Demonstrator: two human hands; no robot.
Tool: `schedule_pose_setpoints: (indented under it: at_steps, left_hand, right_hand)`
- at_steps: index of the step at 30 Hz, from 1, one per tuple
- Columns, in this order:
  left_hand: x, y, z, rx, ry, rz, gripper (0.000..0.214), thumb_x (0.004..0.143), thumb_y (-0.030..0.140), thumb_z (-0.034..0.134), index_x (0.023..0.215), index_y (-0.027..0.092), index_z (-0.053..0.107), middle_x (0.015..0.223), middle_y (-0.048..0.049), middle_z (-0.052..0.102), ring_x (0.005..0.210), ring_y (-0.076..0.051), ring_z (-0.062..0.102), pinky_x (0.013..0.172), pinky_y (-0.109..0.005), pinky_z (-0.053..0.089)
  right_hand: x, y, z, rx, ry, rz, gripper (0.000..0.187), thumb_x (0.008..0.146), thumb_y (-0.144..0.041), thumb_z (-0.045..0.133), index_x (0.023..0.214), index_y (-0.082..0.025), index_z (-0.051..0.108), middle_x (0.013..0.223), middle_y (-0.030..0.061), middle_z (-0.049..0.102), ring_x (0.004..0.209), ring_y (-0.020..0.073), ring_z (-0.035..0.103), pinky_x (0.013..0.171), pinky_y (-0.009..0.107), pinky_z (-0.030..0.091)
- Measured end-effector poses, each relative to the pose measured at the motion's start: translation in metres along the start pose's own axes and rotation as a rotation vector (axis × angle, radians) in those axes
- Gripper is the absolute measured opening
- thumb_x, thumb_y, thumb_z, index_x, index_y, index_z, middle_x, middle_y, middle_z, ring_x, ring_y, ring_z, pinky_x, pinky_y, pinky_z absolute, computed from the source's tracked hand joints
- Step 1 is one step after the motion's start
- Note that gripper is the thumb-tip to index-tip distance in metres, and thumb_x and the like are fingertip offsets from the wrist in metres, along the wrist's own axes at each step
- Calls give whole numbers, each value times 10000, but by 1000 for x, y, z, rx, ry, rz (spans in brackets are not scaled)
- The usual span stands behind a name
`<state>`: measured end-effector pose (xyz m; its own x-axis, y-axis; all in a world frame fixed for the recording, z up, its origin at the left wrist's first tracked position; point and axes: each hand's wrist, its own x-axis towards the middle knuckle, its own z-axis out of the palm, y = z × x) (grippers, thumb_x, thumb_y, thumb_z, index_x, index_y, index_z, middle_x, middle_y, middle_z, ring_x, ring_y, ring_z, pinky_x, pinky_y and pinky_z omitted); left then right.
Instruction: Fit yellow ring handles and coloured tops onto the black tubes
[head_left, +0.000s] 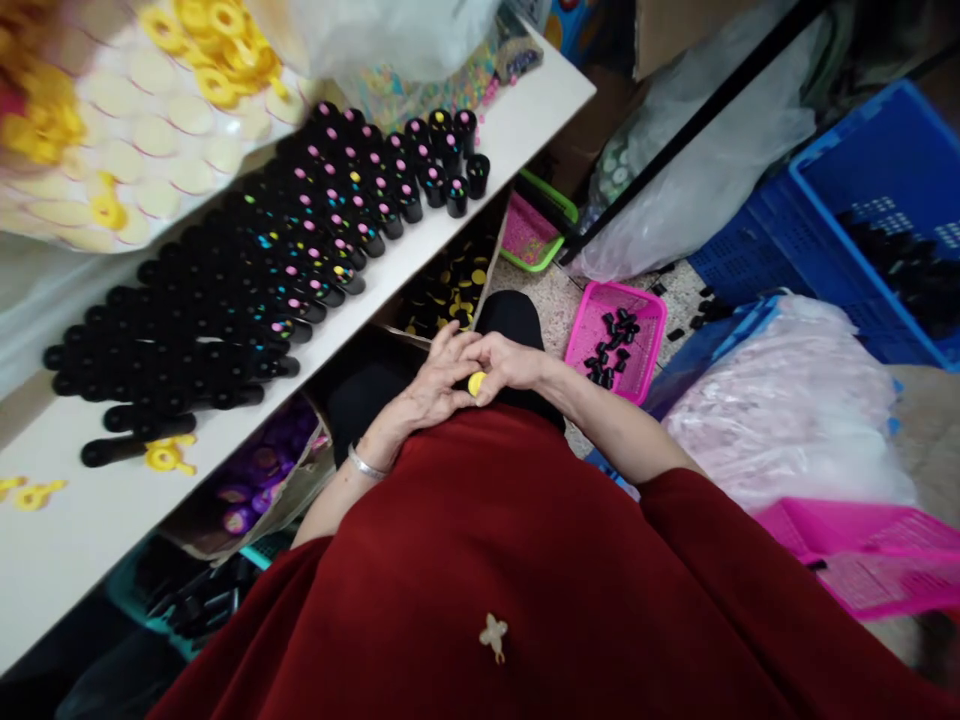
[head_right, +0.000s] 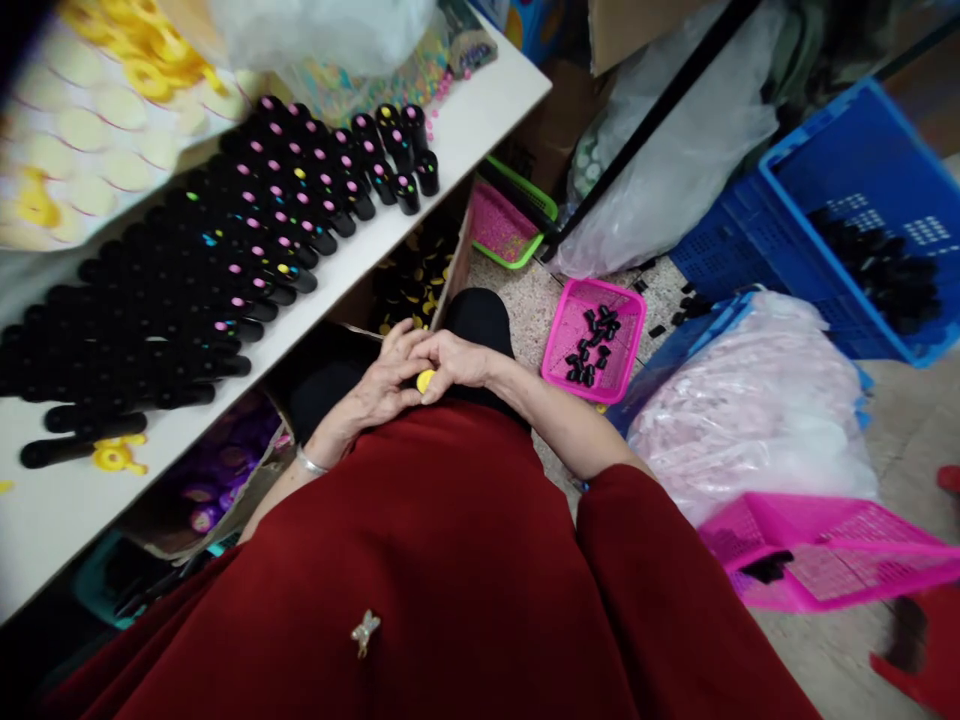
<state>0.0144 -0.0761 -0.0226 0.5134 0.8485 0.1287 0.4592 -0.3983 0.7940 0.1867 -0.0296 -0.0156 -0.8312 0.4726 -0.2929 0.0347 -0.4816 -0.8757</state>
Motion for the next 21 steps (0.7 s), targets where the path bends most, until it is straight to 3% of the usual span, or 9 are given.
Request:
schedule_pose_setpoints:
  at_steps: [5, 9, 12, 16, 19, 21]
  left_hand:
    - [-13, -7, -2, 78, 52, -57, 274, 744, 433, 682, 917, 223, 707, 1280, -109, 511, 1349, -317, 272, 1110, -531, 281]
    - [-21, -13, -9, 134, 95, -128, 277, 787, 418, 629, 992, 242, 690, 1332, -105, 475, 1368, -334, 238, 1083, -541, 319]
    - [-24, -14, -12, 166, 141, -133, 270, 822, 393, 580, 1012, 231, 682, 1336, -112, 471, 1367, -333, 248, 1080, -525, 332]
    - [-25, -21, -13, 213, 233, -145, 258, 825, 346, 571, 1031, 224, 669, 1340, -109, 470, 1358, -341, 265, 1068, -545, 344]
    - [-24, -32, -11, 234, 393, -119, 287, 828, 284, 559, 1101, 230, 630, 1345, -118, 466, 1344, -330, 305, 1032, -557, 388]
    - [-23, -39, -10, 238, 515, -97, 358, 817, 258, 572, 1175, 247, 577, 1362, -123, 453, 1333, -321, 337, 1008, -557, 419]
  right_hand:
    - [11, 3, 17, 77, 164, 66, 257, 502, -190, 764, 692, -127, 603, 583, -71, 519, 520, 57, 464, 493, 193, 373]
    - [30, -6, 18, 42, 18, 191, 259, 503, -191, 757, 701, -118, 606, 590, -63, 534, 525, 52, 469, 514, 192, 370]
    - [43, -15, 18, -43, 26, 243, 259, 452, -163, 754, 645, -118, 587, 562, -67, 531, 507, 53, 453, 495, 189, 349]
    - [56, -20, 19, -135, 126, 173, 282, 436, -167, 754, 623, -130, 545, 544, -83, 500, 505, 53, 425, 488, 189, 331]
    - [67, -23, 13, -206, 135, 95, 322, 474, -215, 758, 717, -136, 562, 591, -80, 514, 543, 62, 438, 528, 201, 352]
    - [75, -27, 4, -377, 181, 62, 380, 513, -244, 758, 837, -143, 589, 627, -76, 520, 576, 74, 448, 561, 214, 367]
